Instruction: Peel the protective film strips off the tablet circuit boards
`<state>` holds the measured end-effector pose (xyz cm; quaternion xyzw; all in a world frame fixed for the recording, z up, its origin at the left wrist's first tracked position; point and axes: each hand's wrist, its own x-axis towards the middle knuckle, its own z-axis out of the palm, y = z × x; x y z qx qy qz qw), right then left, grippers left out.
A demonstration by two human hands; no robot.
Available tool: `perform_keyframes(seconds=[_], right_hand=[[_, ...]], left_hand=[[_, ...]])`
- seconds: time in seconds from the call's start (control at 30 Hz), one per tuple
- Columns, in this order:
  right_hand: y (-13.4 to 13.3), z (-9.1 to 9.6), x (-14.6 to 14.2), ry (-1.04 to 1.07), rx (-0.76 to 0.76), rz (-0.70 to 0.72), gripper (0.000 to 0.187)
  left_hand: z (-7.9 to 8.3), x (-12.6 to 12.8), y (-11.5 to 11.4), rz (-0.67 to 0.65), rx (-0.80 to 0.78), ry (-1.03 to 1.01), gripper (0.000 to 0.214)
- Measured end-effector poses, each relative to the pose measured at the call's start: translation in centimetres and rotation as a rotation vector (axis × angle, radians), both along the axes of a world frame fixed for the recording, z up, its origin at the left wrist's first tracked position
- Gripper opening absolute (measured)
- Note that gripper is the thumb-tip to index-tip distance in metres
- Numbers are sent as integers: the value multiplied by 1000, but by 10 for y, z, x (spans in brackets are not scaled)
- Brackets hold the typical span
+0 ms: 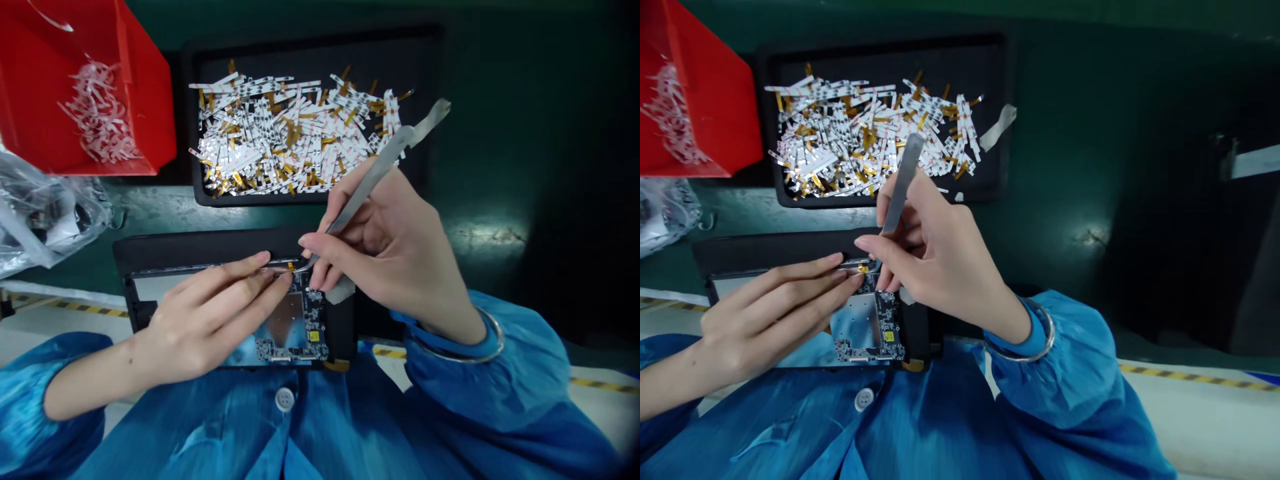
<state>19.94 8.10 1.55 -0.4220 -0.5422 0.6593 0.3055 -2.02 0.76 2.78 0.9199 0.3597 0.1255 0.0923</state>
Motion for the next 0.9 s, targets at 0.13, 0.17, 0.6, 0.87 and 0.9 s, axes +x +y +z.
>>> perform_keyframes(seconds=[0.13,0.17,0.6,0.87,0.9], right_hand=[[1,-2,0,21,-15,4,31],[1,-3,0,33,-15,8,32],[6,8,24,177,187,-370,10],[13,7,32,65,126,-318,42],[13,7,31,71,113,-305,40]], left_hand=[[3,-3,3,-76,44,95,33],[5,-4,3,-107,54,121,33],[35,-7,57,-172,98,84,28],[9,19,137,200,-173,218,12],[6,25,140,211,-209,225,16]])
